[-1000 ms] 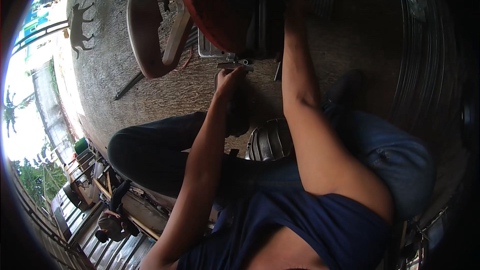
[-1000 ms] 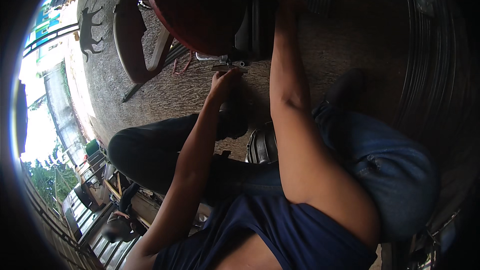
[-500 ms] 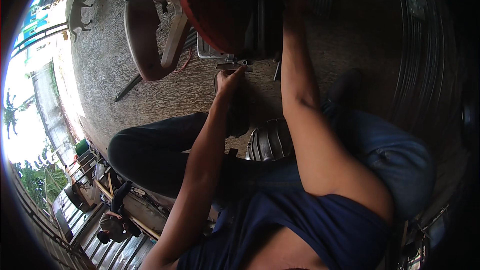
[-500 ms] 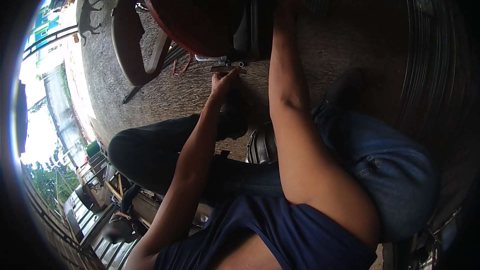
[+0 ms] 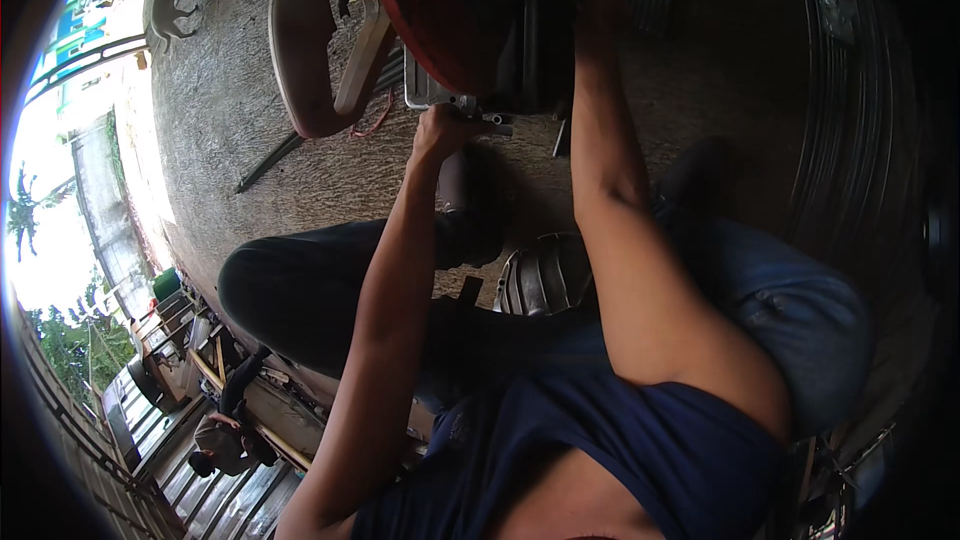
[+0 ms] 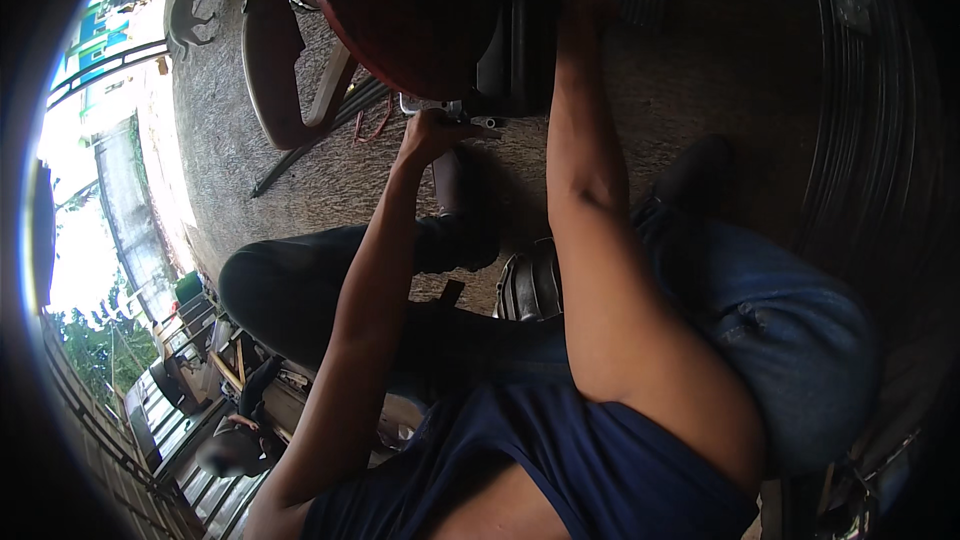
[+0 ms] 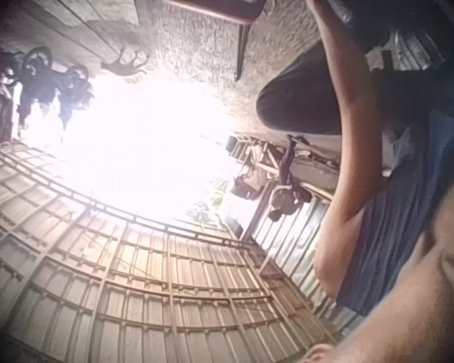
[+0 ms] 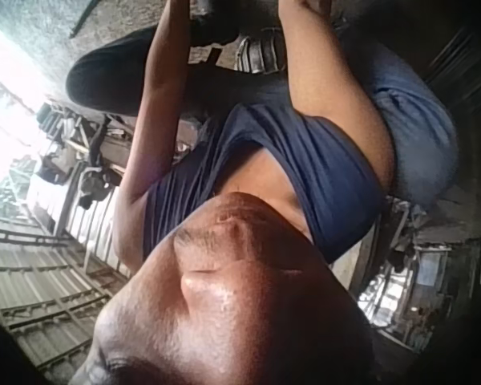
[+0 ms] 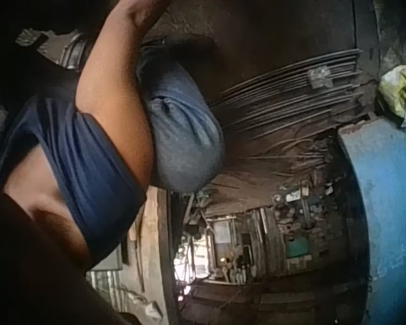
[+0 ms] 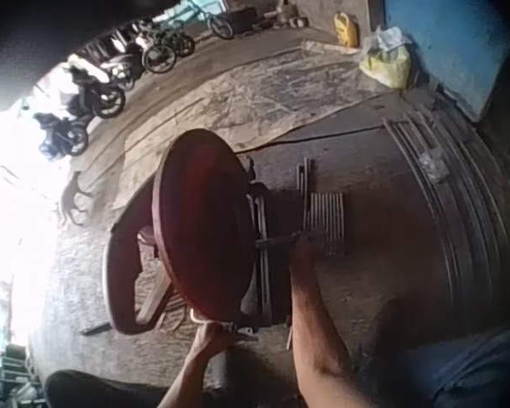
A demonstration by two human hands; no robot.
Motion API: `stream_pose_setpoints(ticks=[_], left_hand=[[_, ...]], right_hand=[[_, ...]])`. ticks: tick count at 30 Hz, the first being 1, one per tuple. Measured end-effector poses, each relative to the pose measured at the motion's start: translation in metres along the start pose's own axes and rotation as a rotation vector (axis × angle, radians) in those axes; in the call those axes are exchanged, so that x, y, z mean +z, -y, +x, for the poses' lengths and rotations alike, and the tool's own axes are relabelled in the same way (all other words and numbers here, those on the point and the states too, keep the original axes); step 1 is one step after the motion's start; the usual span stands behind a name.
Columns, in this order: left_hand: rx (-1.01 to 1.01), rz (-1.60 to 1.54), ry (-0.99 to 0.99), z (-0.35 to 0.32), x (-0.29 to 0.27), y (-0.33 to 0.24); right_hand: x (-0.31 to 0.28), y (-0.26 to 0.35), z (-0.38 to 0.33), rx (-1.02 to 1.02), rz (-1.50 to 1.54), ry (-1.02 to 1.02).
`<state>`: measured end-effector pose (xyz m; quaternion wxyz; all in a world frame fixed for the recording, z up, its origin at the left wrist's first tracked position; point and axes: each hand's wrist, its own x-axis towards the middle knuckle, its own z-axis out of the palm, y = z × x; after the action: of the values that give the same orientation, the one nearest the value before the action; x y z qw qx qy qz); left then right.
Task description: Cutting metal rods to length using a chop saw.
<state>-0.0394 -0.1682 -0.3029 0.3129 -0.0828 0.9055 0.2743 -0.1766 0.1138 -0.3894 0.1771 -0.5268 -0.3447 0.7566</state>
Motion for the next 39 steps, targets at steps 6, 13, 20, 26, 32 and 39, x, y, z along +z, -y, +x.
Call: stream_pose_setpoints(ticks=[6,13,20,26,32,39], left_hand=[[0.086,0.263,0.073,0.006,0.0,-0.016],[-0.14,0.165,0.362,0.013,-0.013,-0.019],[0.014,0.342,0.075,0.0,0.001,-0.018],[-0.133,0.42,0.092,-0.006,0.001,-0.033],[-0.156,0.414,0.065,-0.009,-0.001,-0.039],[0.056,0.296,0.22,-0.012,-0.003,-0.023]], right_hand=[[0.0,-0.004,0.008,-0.036,-0.026,0.085],[-0.003,-0.016,0.024,-0.102,-0.005,0.186],[-0.003,-0.031,0.041,-0.102,-0.245,0.131],[-0.001,-0.018,0.026,-0.136,-0.388,0.113],[-0.004,0.002,-0.002,0.021,-0.102,0.079],[-0.015,-0.029,0.054,-0.142,-0.334,0.261]])
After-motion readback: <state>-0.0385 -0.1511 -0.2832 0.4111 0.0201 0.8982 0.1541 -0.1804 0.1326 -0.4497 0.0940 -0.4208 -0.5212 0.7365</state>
